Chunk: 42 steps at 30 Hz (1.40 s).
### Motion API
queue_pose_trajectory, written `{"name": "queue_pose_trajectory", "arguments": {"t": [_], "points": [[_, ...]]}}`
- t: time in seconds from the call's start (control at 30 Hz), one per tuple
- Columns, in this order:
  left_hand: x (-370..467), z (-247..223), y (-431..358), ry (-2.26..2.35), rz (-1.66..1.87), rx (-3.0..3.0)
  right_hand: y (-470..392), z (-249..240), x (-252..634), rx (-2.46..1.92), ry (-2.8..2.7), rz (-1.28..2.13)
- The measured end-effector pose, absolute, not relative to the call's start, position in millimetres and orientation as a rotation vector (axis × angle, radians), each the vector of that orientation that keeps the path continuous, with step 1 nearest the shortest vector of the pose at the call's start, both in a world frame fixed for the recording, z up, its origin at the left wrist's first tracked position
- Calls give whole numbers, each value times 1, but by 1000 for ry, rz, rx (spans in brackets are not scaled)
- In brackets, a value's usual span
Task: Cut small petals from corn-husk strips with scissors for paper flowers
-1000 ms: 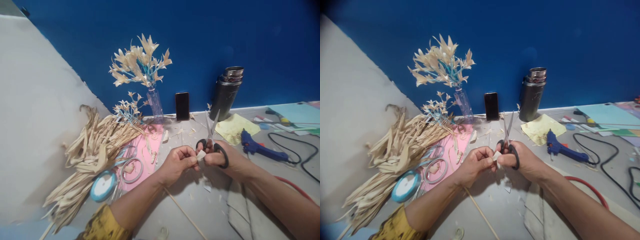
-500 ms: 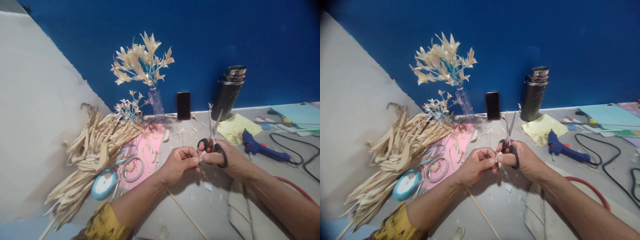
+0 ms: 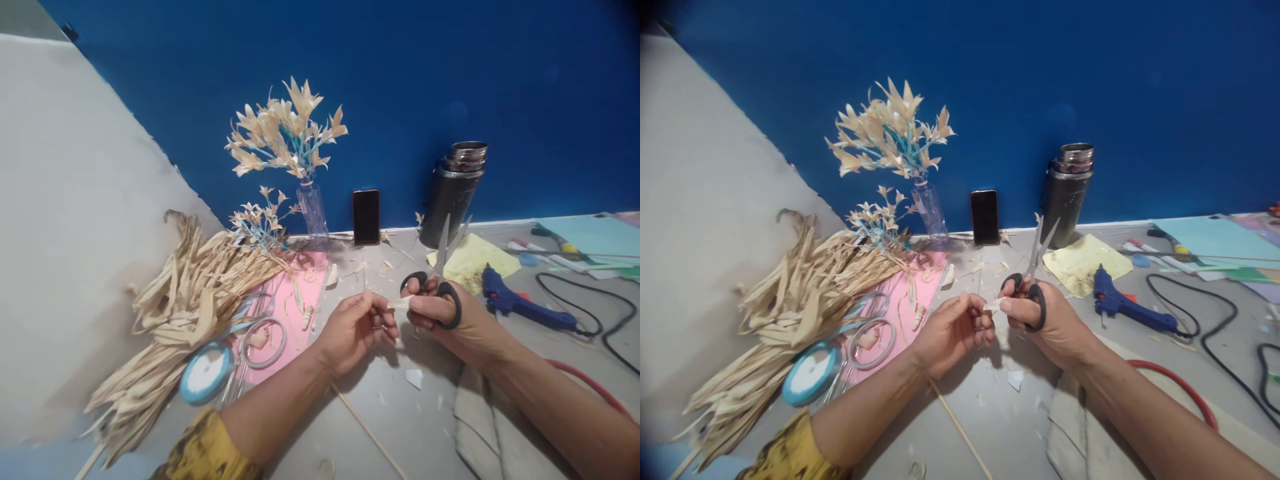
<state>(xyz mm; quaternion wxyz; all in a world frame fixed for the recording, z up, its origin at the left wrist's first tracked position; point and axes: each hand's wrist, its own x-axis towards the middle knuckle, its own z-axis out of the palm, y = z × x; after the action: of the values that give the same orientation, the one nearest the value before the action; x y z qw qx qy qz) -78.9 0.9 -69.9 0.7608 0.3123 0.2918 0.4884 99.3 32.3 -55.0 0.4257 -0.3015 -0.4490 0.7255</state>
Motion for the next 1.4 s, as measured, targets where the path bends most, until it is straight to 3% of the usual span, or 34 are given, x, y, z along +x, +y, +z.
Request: {"name": "queue_pose_trajectory", "arguments": {"t": [0.4,0.7,1.4], "points": [[-80,-59,1,766,1228,652,28,-53,96,-1109,-1459,1510],[-96,-48,12,737,1334,508,21,-49,90,-967,-1929,1780],[-100,-48,13,802,1333,582,21,-57,91,-1073,-2060,1682]]}}
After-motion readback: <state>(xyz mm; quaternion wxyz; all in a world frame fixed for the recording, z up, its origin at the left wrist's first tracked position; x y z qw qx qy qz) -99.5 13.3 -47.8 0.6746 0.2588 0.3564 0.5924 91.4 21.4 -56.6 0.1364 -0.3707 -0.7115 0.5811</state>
